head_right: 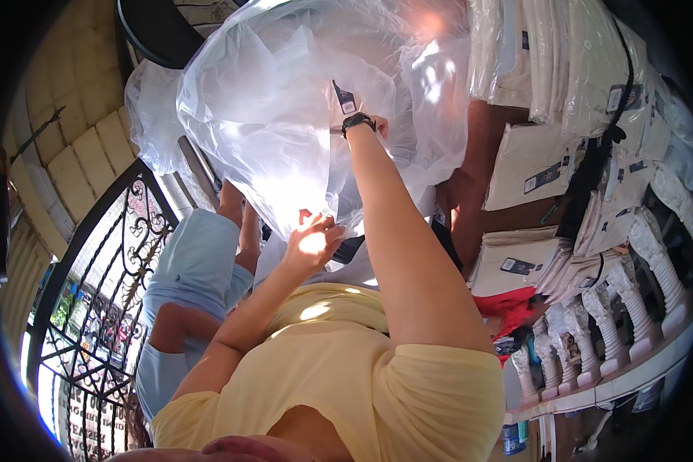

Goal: The person organizes packaged shirts by picking them up from a pile, placing them into a large plastic bag, and then arranging the remaining packaged shirts in a stack on the table.

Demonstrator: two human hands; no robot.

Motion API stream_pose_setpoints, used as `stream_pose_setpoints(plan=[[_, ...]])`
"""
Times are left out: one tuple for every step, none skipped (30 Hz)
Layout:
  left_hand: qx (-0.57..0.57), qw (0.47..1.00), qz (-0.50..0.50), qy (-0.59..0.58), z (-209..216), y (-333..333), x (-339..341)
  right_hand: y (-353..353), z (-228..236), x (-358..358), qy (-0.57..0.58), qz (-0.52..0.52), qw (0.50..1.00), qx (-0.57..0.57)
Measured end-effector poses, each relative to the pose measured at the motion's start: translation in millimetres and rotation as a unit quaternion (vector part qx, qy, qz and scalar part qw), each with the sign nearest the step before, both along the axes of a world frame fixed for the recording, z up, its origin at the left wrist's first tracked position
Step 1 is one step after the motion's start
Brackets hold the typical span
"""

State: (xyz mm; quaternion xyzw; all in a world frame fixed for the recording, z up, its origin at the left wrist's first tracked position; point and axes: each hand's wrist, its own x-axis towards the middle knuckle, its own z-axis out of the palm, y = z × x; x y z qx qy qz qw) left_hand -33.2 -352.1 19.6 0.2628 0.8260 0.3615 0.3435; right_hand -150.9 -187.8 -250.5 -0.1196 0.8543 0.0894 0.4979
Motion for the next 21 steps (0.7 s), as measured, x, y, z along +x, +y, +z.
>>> stream_pose_setpoints(plan=[[-0.002, 1.000, -0.006, 0.016, -2.9, -2.1, 0.0, 3.0, -1.4, 7.5, -0.005, 0.000, 1.000, 0.013], [-0.010, 0.999, -0.008, 0.032, -4.4, -2.3, 0.0, 1.1, -4.3, 11.2, -0.010, -0.004, 1.000, 0.015], [-0.027, 0.999, -0.006, 0.026, -5.2, -2.7, 1.7, -3.8, -7.2, 15.5, -0.019, -0.020, 1.000, 0.011], [-0.045, 0.999, -0.003, 0.019, -5.1, -3.1, 4.8, -8.3, -10.3, 19.4, -0.028, -0.042, 0.999, -0.001], [-0.056, 0.998, -0.009, 0.014, -3.6, -3.8, 5.9, -8.7, -19.3, 29.0, -0.051, -0.126, 0.991, -0.014], [-0.046, 0.998, -0.030, 0.014, -5.9, -2.8, 1.9, 2.9, -32.5, 40.1, -0.064, -0.227, 0.972, -0.015], [-0.034, 0.998, -0.051, 0.014, -8.6, -2.2, -1.7, 14.2, -45.1, 50.8, -0.077, -0.325, 0.943, -0.017], [-0.042, 0.998, -0.050, 0.012, -11.0, -3.9, 0.5, 6.9, -46.7, 54.4, -0.057, -0.376, 0.925, 0.001], [-0.052, 0.998, -0.039, -0.001, -12.2, -4.6, 2.8, -1.1, -46.1, 61.2, -0.037, -0.426, 0.904, 0.020], [-0.062, 0.998, -0.029, -0.015, -12.6, -4.8, 5.6, -7.3, -46.6, 64.3, -0.018, -0.474, 0.879, 0.039], [-0.072, 0.997, -0.017, -0.029, -12.0, -5.4, 7.4, -9.2, -49.3, 62.5, -0.014, -0.444, 0.896, -0.009], [-0.070, 0.997, -0.016, -0.022, -12.0, -5.6, 7.7, -5.4, -50.1, 58.3, -0.009, -0.415, 0.908, -0.055], [-0.070, 0.997, -0.013, -0.014, -11.2, -5.9, 8.2, -5.3, -50.7, 54.6, -0.004, -0.384, 0.918, -0.102], [-0.062, 0.998, -0.022, -0.005, -11.7, -4.4, 5.7, -4.1, -56.0, 53.6, 0.010, -0.448, 0.887, -0.107], [-0.081, 0.996, -0.034, -0.028, -13.9, -3.1, 7.4, -5.6, -71.0, 58.2, 0.025, -0.514, 0.851, -0.109], [-0.091, 0.994, -0.056, -0.037, -16.0, -3.2, 6.3, -3.5, -85.0, 62.5, 0.042, -0.576, 0.809, -0.111], [-0.103, 0.991, -0.078, -0.045, -17.7, -1.8, 3.9, 4.2, -112.8, 63.7, -0.042, -0.635, 0.767, -0.088], [-0.119, 0.987, -0.094, -0.055, -19.5, -1.5, 2.7, 2.3, -124.1, 65.9, -0.037, -0.677, 0.734, -0.045], [-0.126, 0.986, -0.087, -0.061, -19.0, -0.6, 0.4, -1.3, -134.7, 66.7, -0.030, -0.717, 0.697, -0.002], [-0.134, 0.985, -0.081, -0.067, -16.6, 2.8, -5.5, -4.9, -141.7, 64.3, -0.024, -0.754, 0.655, 0.041], [-0.158, 0.983, -0.043, -0.079, -15.5, 0.1, -1.5, -29.5, -98.6, 39.6, -0.075, -0.753, 0.651, 0.062]])
